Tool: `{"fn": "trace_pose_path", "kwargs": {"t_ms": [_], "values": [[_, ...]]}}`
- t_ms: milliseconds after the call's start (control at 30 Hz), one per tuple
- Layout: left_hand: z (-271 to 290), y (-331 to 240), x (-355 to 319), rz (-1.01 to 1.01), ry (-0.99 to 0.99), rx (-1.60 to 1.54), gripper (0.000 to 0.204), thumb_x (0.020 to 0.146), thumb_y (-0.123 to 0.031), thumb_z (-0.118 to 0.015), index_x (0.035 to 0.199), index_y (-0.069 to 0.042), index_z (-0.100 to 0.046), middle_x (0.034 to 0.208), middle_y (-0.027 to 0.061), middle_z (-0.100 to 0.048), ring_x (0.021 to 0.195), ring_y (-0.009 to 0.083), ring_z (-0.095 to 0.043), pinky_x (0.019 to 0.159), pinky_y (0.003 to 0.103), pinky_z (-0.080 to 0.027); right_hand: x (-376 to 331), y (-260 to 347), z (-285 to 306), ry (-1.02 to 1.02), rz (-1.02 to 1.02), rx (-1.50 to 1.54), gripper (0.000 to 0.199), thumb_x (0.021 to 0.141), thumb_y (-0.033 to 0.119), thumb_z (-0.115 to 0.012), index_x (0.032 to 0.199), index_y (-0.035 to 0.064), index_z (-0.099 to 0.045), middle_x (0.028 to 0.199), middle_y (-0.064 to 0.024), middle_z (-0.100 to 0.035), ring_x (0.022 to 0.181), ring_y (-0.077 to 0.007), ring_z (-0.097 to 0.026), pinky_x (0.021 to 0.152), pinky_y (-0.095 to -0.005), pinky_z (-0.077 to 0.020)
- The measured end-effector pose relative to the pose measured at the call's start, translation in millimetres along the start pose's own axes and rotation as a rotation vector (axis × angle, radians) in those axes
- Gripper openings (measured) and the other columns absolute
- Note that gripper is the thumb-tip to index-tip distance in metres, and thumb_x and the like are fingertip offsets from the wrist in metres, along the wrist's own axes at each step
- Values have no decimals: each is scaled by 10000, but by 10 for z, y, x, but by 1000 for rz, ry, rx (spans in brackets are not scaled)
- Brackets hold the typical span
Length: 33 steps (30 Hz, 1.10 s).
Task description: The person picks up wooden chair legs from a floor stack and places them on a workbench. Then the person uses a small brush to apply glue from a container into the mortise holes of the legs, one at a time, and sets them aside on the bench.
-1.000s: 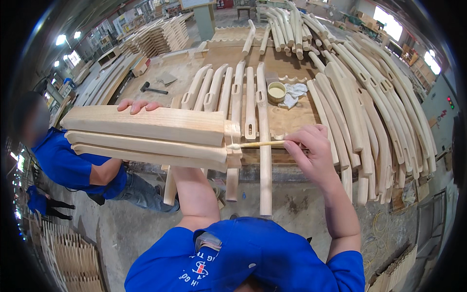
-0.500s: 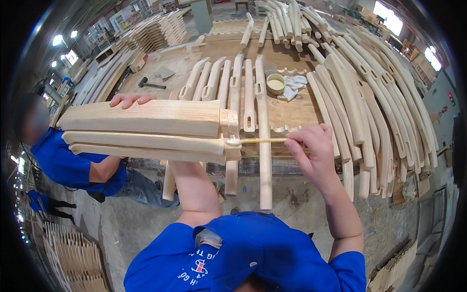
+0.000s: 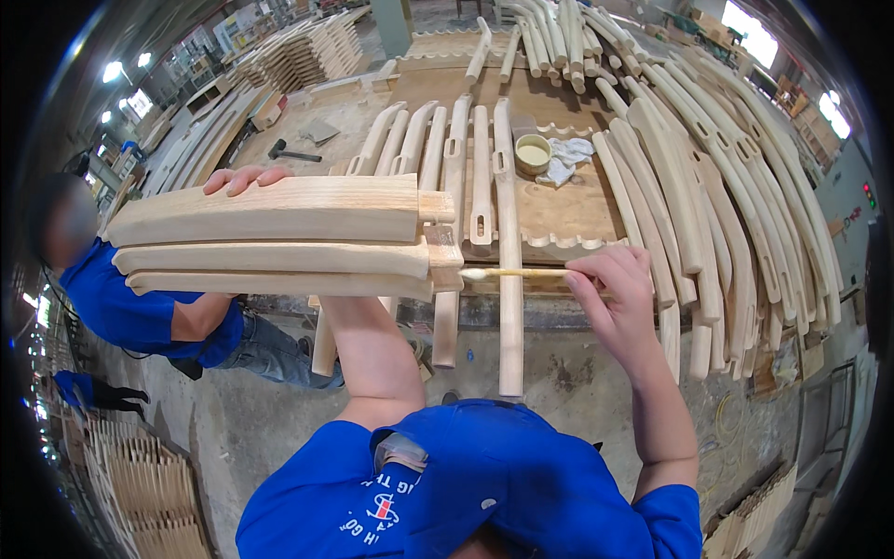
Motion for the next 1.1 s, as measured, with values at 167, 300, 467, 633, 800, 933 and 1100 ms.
{"fn": "trace_pose_path", "kwargs": {"t_ms": [167, 300, 467, 633, 800, 933, 1100], "values": [[29, 49, 2, 4, -8, -10, 373, 901, -330, -570, 1184, -100, -491, 1093, 87, -555, 1010, 218, -533, 975, 391, -373, 49, -30, -237, -66, 23, -97, 78, 778, 141, -686, 783, 97, -621, 672, -4, -537, 655, -173, -496, 734, -330, -299], [21, -9, -2, -10, -11, -10, 384, 897, -339, -575, 1185, -99, -491, 1095, 88, -554, 1012, 220, -532, 976, 393, -372, -52, 53, -239, -62, 66, -80, 84, 778, 146, -689, 782, 104, -616, 694, -4, -545, 666, -176, -494, 732, -334, -300], [91, 71, -44, -22, -26, -72, 397, 894, -351, -581, 1186, -98, -490, 1098, 89, -552, 1014, 222, -532, 976, 394, -371, 16, -23, -151, -112, 33, -118, 88, 777, 145, -689, 800, 102, -616, 707, -3, -547, 685, -175, -496, 735, -337, -297], [114, -37, -12, -83, -95, -137, 411, 890, -362, -587, 1187, -97, -490, 1102, 90, -551, 1016, 224, -531, 977, 396, -371, -71, 26, -217, -107, 74, -58, 82, 776, 133, -687, 812, 94, -625, 728, 1, -562, 704, -167, -520, 748, -333, -299], [-111, -197, 146, -165, 194, 540, 730, 748, -578, -668, 1232, -67, -474, 1163, 107, -532, 1086, 278, -512, 994, 449, -366, 118, -279, -128, -69, -42, 2, 68, 790, 146, -667, 795, 90, -628, 737, -22, -605, 707, -173, -554, 746, -345, -318], [222, -639, 191, -200, -258, 742, 861, 665, -492, -757, 1319, -60, -399, 1237, 110, -499, 1123, 288, -499, 1005, 432, -401, 489, -1230, -284, -28, -275, -249, 121, 824, 212, -621, 782, 99, -623, 771, -48, -639, 745, -207, -593, 750, -372, -334], [220, -860, 420, -135, -362, 1520, 946, 691, -311, -748, 1433, -108, -197, 1306, 142, -410, 1172, 291, -469, 973, 409, -429, 1054, -2008, -782, 154, -252, -838, 133, 838, 200, -551, 821, 144, -670, 831, -42, -670, 831, -221, -618, 808, -442, -348]]}}
Point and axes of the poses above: each hand's wrist, its own x-axis towards the middle knuckle, its own z-axis out of the back of the hand, y = z × x, the point moved 9 cm from there along x, towards the middle knuckle
